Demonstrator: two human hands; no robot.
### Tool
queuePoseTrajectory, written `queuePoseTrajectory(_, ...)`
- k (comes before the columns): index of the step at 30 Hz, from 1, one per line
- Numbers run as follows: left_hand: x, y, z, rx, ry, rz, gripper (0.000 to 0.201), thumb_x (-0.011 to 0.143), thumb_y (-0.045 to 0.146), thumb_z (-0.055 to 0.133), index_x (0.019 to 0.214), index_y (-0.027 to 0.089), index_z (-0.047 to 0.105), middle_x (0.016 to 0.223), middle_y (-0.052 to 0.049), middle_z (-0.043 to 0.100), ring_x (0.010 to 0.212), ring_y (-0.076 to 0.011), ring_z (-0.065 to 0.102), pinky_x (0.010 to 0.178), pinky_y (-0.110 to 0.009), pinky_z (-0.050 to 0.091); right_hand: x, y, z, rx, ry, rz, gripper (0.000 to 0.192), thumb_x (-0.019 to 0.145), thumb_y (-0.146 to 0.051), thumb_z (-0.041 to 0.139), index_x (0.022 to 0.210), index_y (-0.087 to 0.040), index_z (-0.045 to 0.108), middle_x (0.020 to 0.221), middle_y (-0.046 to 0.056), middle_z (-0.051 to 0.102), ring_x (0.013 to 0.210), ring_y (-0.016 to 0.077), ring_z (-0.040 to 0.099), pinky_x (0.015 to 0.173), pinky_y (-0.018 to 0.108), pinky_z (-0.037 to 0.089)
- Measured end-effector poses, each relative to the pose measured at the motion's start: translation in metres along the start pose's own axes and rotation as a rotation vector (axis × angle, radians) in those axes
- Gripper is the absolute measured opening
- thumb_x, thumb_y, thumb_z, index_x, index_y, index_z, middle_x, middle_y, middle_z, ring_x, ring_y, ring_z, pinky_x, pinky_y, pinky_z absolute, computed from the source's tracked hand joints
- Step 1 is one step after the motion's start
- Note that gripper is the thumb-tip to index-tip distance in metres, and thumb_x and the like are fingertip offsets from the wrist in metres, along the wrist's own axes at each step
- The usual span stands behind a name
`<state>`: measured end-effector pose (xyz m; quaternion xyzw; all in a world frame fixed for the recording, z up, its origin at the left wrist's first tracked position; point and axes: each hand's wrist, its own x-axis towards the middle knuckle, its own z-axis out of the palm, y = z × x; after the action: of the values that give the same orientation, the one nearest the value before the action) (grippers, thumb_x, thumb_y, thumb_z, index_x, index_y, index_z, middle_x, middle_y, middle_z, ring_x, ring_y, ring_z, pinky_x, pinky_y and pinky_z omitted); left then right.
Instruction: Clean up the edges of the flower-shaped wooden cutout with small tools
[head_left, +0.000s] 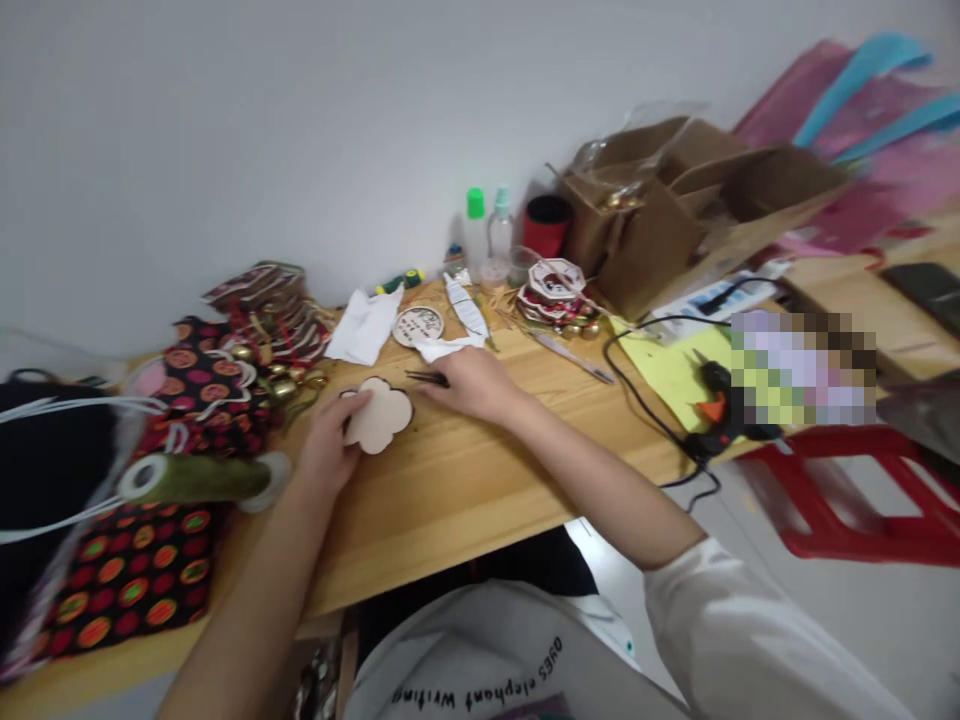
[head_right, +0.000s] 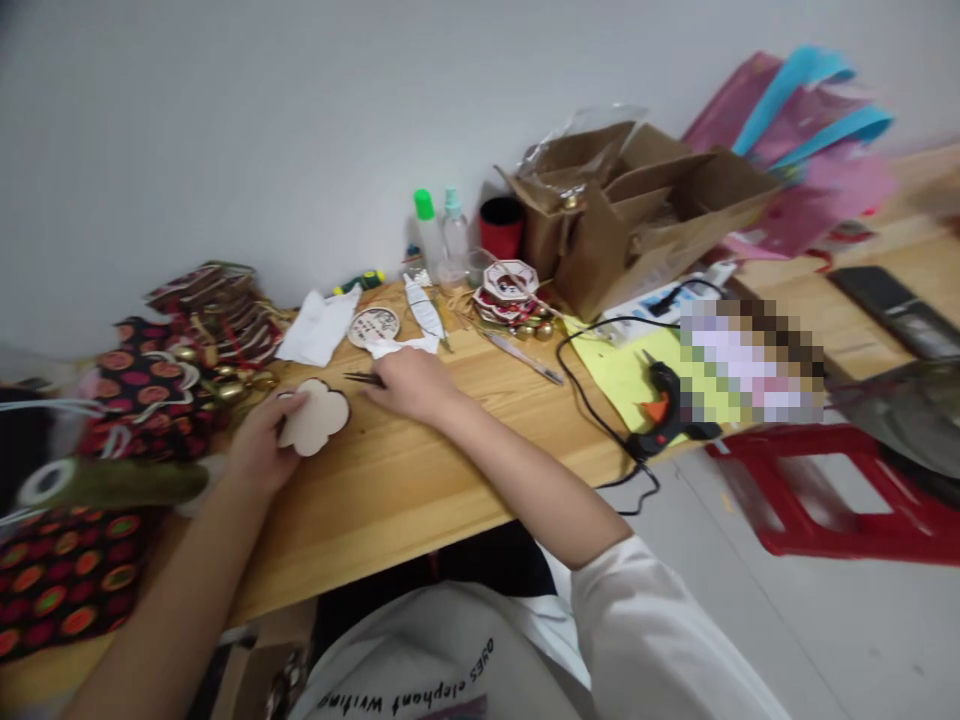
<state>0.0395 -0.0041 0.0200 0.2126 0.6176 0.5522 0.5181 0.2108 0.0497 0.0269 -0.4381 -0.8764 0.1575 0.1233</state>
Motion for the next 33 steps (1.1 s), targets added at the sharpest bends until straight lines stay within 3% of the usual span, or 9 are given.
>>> queuePoseTrajectory(10, 0.002, -0.003, -0.004, -0.023, -0.047, -0.007, 0.030, 0.046, 0.025, 0.071, 0.071, 0.015, 0.056, 0.059, 0.003, 0.060, 0.048, -0.0119, 0.054, 0.038, -0.021, 0.043, 0.003, 0.000, 0.005, 0.034, -0.036, 0.020, 0.026, 0.081, -0.032, 0.049, 0.076, -0.014, 0.067, 0.080, 0.011, 0.068, 0.072, 0.0194, 0.056, 0.056, 0.028, 0.025)
queuePoseTrajectory(16, 0.002, -0.002, -0.003, -0.021, -0.028, -0.010, 0.030, 0.046, 0.026, 0.071, 0.070, 0.015, 0.057, 0.058, 0.004, 0.059, 0.047, -0.0114, 0.053, 0.038, -0.022, 0.043, 0.002, -0.001, 0.005, 0.229, 0.037, 0.016, 0.016, 0.076, -0.023, 0.050, 0.085, -0.014, 0.061, 0.079, 0.006, 0.065, 0.069, 0.0152, 0.052, 0.059, 0.024, 0.028)
queuePoseTrajectory(24, -0.002, -0.004, -0.003, -0.030, -0.066, 0.049, 0.027, 0.043, 0.026, 0.075, 0.063, 0.015, 0.061, 0.055, 0.003, 0.060, 0.046, -0.0101, 0.051, 0.038, -0.019, 0.039, 0.004, 0.002, 0.004, 0.405, 0.067, 0.021, 0.018, 0.078, -0.028, 0.052, 0.066, -0.014, 0.055, 0.061, 0.000, 0.052, 0.059, 0.0104, 0.042, 0.057, 0.023, 0.028)
queuePoseTrajectory(30, -0.007, -0.001, -0.006, -0.030, -0.290, 0.147, 0.018, 0.053, 0.028, 0.072, 0.060, 0.013, 0.066, 0.097, -0.010, 0.070, 0.067, -0.0164, 0.062, 0.050, -0.023, 0.046, 0.001, -0.004, -0.001, 0.622, -0.048, 0.015, 0.033, 0.081, -0.043, 0.050, 0.065, -0.014, 0.053, 0.052, -0.003, 0.046, 0.051, 0.0085, 0.043, 0.053, 0.022, 0.029)
queuePoseTrajectory(33, -0.008, 0.001, -0.007, -0.054, -0.324, 0.130, 0.016, 0.054, 0.029, 0.071, 0.060, 0.014, 0.065, 0.097, -0.011, 0.070, 0.070, -0.0190, 0.063, 0.047, -0.024, 0.045, -0.001, -0.005, -0.001, 0.640, -0.096, 0.045, 0.036, 0.083, -0.044, 0.046, 0.065, -0.014, 0.053, 0.045, -0.005, 0.043, 0.044, 0.0073, 0.041, 0.049, 0.022, 0.028)
